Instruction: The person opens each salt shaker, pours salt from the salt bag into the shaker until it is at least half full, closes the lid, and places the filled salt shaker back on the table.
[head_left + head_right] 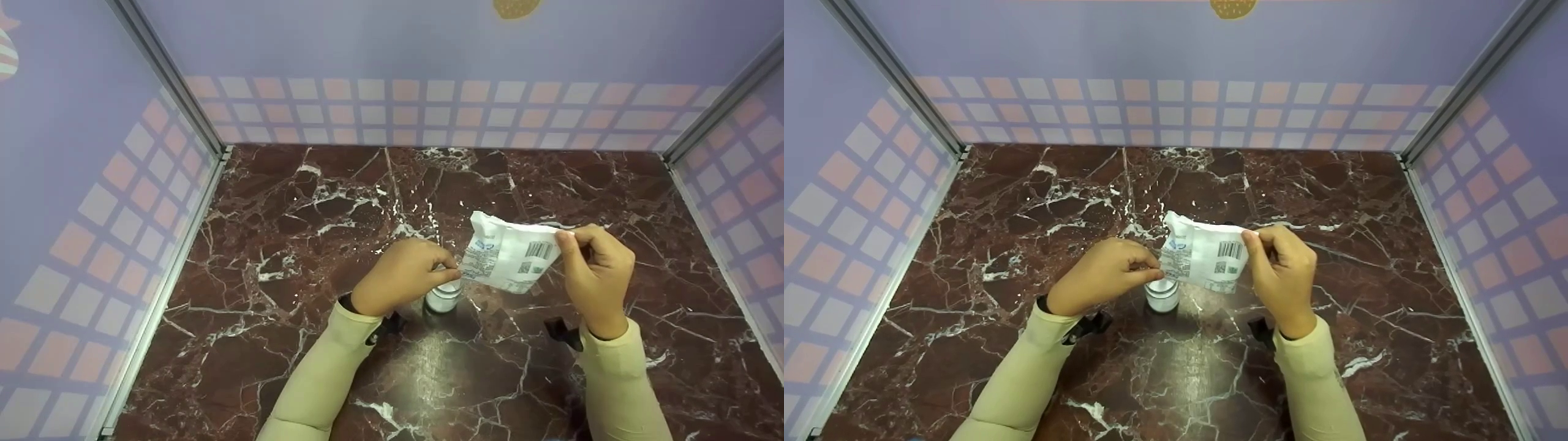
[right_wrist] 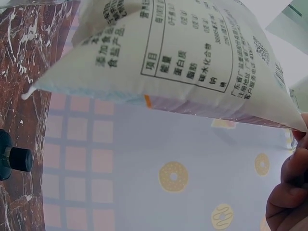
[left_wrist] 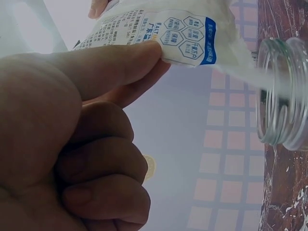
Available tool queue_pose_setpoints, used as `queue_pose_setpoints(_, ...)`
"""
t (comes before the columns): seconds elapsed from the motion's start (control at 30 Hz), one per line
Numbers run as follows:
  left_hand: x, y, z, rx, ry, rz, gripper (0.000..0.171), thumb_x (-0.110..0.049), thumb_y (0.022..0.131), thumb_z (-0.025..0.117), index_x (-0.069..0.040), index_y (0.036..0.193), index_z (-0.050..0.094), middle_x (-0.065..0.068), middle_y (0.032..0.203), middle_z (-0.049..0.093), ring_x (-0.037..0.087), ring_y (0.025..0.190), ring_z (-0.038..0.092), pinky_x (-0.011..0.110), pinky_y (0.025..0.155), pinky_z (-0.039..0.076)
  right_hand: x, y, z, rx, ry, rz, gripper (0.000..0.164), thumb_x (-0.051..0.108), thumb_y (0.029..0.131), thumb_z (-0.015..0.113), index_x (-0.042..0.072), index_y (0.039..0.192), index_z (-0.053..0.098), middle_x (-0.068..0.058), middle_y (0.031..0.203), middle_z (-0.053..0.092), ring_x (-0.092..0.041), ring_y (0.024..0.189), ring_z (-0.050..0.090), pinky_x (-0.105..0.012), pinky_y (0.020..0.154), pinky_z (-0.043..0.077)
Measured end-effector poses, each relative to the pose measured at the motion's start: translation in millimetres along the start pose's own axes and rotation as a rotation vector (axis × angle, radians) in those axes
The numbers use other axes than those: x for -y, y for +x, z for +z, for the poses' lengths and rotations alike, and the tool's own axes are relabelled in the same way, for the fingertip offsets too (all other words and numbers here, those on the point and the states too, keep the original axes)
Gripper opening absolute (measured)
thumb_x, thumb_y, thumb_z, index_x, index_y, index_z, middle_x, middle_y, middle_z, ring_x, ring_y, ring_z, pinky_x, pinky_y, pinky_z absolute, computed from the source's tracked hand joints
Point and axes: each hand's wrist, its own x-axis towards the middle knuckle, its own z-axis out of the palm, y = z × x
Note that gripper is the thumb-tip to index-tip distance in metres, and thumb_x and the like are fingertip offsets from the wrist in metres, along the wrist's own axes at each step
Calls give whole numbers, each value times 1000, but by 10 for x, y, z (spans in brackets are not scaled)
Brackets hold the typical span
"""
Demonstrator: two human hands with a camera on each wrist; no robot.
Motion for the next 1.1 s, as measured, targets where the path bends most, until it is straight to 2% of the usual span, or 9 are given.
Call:
queue_pose_setpoints(0.73, -16, 11, 10, 4, 20, -5, 19, -37, 98, 71, -21, 97, 82, -10, 97, 78, 8, 84, 70, 29, 83, 55, -17, 1, -10, 5, -3, 4, 28, -6, 88, 74, -13, 67, 57, -6, 60, 51, -2, 55, 37, -13, 54, 28)
queue_pose_setpoints(1.1, -8, 5, 14, -7, 2, -6, 19, -36, 97, 72, -20, 95, 81, -10, 93, 78, 6, 79, 67, 27, 80, 54, 11, 12, 3, 9, -1, 1, 27, -4, 90, 74, -13, 68, 60, -7, 60, 53, -2, 55, 37, -13, 54, 29)
